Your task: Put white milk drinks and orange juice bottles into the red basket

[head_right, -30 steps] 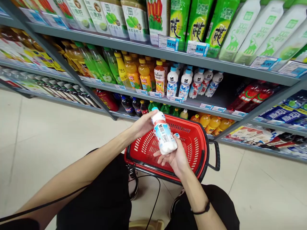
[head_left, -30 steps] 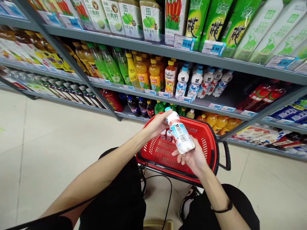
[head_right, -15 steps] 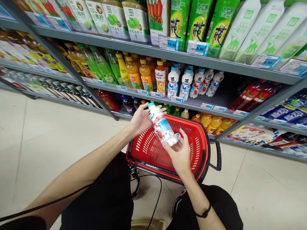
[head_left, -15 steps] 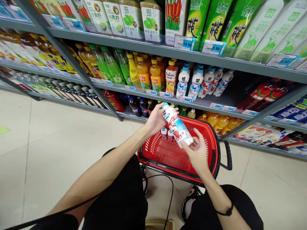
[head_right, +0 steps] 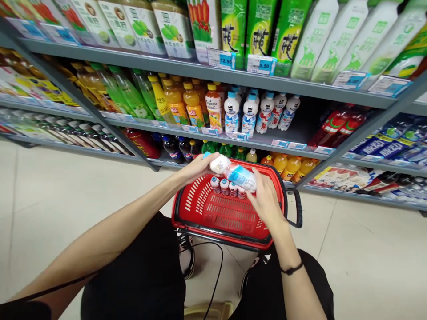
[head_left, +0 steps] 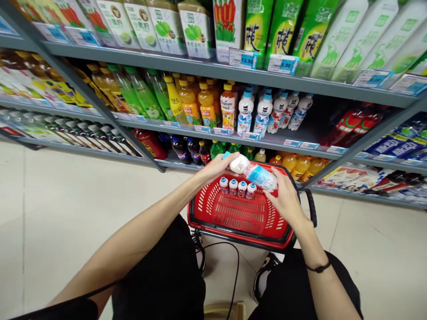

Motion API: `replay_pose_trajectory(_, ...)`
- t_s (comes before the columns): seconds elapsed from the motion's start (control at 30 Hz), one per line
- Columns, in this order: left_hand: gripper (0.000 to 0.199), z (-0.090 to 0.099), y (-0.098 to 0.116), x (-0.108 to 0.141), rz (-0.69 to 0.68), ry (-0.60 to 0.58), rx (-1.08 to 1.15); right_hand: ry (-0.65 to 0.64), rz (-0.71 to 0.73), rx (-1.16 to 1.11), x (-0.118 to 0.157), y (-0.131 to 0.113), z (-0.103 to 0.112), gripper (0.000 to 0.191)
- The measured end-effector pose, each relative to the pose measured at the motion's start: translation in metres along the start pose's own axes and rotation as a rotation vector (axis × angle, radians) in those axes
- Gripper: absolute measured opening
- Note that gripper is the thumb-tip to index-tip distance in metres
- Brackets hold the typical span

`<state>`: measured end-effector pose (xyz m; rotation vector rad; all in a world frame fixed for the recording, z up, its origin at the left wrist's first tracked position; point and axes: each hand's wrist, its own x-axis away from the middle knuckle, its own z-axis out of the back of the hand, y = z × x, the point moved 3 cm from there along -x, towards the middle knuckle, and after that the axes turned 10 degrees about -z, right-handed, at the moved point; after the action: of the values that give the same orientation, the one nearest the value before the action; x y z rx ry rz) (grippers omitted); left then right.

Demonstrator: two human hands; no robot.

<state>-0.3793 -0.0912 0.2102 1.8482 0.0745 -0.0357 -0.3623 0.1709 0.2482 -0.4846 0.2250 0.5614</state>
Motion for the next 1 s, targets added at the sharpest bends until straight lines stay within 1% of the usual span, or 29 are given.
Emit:
replay_pose_trajectory(0.03,0.060,-0.009,-0.010,-0.006,0.047,-0.038,-0.058,-0.085,-0.082,0.057,-0.004,0.012,0.003,0.081)
replay_pose_trajectory(0.1,0.059,-0.031,-0.033,-0.020,0.106,-0.105,-0.222,-0.244,-0.262,0.188,-0.009,0.037,0.012,0.076)
replay_pose_trajectory(0.17,0.055,-0.056,-0.061,-0.034,0.129,-0.148,-0.395,-0.370,-0.419,0.271,-0.009,0.056,0.021,0.064)
replay_pose_trajectory(0.23,0.045,-0.080,-0.091,-0.048,0.143,-0.185,-0.558,-0.448,-0.520,0.285,-0.004,0.068,0.028,0.053)
replay_pose_trajectory(0.3,0.032,-0.101,-0.122,-0.061,0.145,-0.241,-0.737,-0.514,-0.568,0.266,0.004,0.074,0.033,0.044)
replay_pose_trajectory(0.37,0.027,-0.118,-0.153,-0.072,0.144,-0.321,-0.891,-0.572,-0.599,0.242,0.013,0.077,0.035,0.037)
replay_pose_trajectory(0.43,0.028,-0.130,-0.183,-0.080,0.149,-0.413,-1.012,-0.614,-0.636,0.221,0.021,0.078,0.037,0.033)
replay_pose_trajectory(0.53,0.032,-0.141,-0.222,-0.093,0.158,-0.516,-1.178,-0.624,-0.677,0.200,0.026,0.081,0.046,0.030)
replay_pose_trajectory(0.6,0.036,-0.143,-0.241,-0.101,0.162,-0.547,-1.282,-0.601,-0.694,0.181,0.029,0.086,0.057,0.032)
replay_pose_trajectory(0.67,0.039,-0.142,-0.255,-0.109,0.165,-0.563,-1.371,-0.541,-0.726,0.139,0.036,0.094,0.072,0.038)
replay_pose_trajectory(0.7,0.040,-0.141,-0.260,-0.113,0.163,-0.571,-1.408,-0.492,-0.746,0.107,0.043,0.099,0.082,0.042)
replay_pose_trajectory(0.77,0.039,-0.138,-0.265,-0.116,0.150,-0.584,-1.470,-0.348,-0.780,0.019,0.066,0.107,0.105,0.047)
replay_pose_trajectory(0.8,0.037,-0.136,-0.266,-0.117,0.138,-0.589,-1.494,-0.250,-0.775,-0.017,0.083,0.108,0.116,0.046)
replay_pose_trajectory(0.83,0.036,-0.136,-0.267,-0.116,0.122,-0.594,-1.512,-0.119,-0.778,-0.044,0.104,0.108,0.127,0.045)
replay_pose_trajectory(0.87,0.036,-0.135,-0.266,-0.115,0.100,-0.594,-1.525,0.011,-0.805,-0.047,0.130,0.105,0.137,0.044)
replay_pose_trajectory(0.9,0.036,-0.136,-0.265,-0.113,0.073,-0.591,-1.534,0.115,-0.860,-0.027,0.159,0.100,0.143,0.042)
replay_pose_trajectory(0.93,0.036,-0.137,-0.263,-0.110,0.044,-0.583,-1.540,0.191,-0.937,0.017,0.190,0.092,0.147,0.040)
replay_pose_trajectory(0.97,0.037,-0.138,-0.261,-0.106,0.015,-0.571,-1.543,0.227,-1.020,0.050,0.222,0.081,0.147,0.038)
replay_pose_trajectory(1.0,0.039,-0.140,-0.257,-0.103,-0.010,-0.556,-1.545,0.218,-1.087,0.054,0.252,0.068,0.143,0.035)
